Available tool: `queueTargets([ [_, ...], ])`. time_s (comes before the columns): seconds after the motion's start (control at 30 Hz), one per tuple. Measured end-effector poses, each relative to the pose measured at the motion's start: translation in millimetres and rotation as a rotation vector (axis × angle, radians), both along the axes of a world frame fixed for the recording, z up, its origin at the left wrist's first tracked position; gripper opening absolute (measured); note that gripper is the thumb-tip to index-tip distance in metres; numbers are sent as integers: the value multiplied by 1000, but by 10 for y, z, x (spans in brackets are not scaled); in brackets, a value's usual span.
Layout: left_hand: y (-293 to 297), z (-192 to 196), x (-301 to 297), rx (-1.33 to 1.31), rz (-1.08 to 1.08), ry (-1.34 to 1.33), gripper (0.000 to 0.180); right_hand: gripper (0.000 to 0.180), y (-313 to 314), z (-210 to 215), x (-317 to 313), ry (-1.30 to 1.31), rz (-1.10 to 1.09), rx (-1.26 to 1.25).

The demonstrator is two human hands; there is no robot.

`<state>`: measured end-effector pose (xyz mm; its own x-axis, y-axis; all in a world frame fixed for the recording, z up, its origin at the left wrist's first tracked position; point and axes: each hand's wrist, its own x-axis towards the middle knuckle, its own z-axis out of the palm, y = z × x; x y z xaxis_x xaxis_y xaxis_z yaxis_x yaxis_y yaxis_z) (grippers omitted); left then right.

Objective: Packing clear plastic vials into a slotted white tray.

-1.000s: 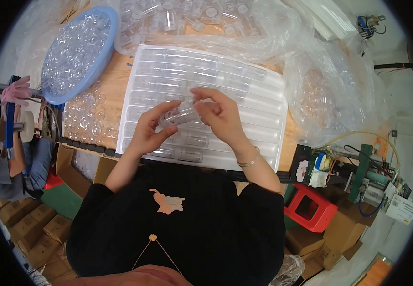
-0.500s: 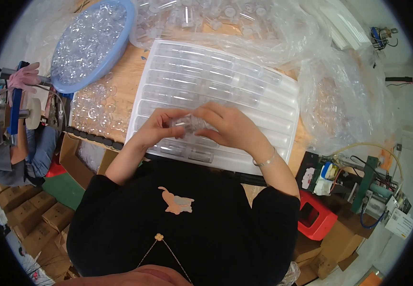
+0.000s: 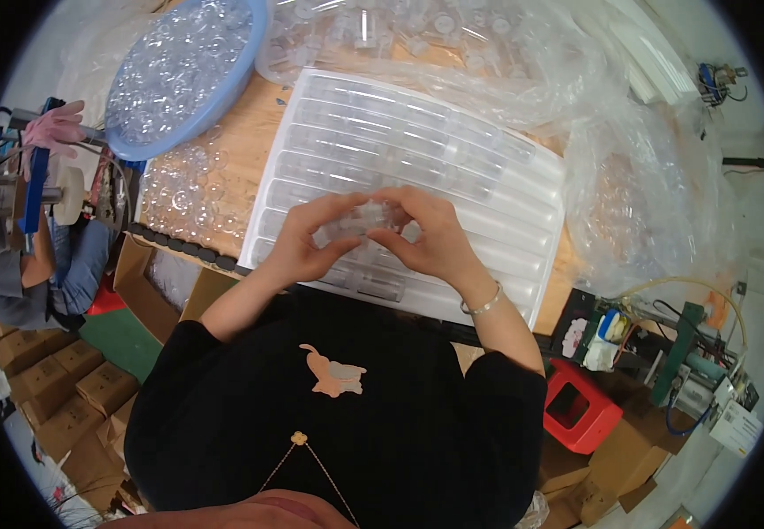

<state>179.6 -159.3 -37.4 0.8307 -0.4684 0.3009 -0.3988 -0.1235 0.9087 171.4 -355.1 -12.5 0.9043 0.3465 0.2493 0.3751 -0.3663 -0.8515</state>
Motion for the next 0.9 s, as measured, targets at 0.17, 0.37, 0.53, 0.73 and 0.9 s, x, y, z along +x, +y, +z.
queueTargets([
  [0.17,-23,-37,44,139,-99,-84,59,30,-67,-203,-120,380,-154,350],
  [0.37,920,-328,495,682,661,-516,35,37,-1123,-77,203,-311,-717,-482],
  [0.53,1092,-604,535,1012,861,-421,33,27,-1642,-132,503,-74,-875,-1251],
  [0.73,1142,-779,504,953,880,-492,19,22,-1714,-518,717,43,-603,-1393],
  [0.9,1118,-710,429,845,946,-479,14,29,-1094,217,1026,51,-441,-1236],
])
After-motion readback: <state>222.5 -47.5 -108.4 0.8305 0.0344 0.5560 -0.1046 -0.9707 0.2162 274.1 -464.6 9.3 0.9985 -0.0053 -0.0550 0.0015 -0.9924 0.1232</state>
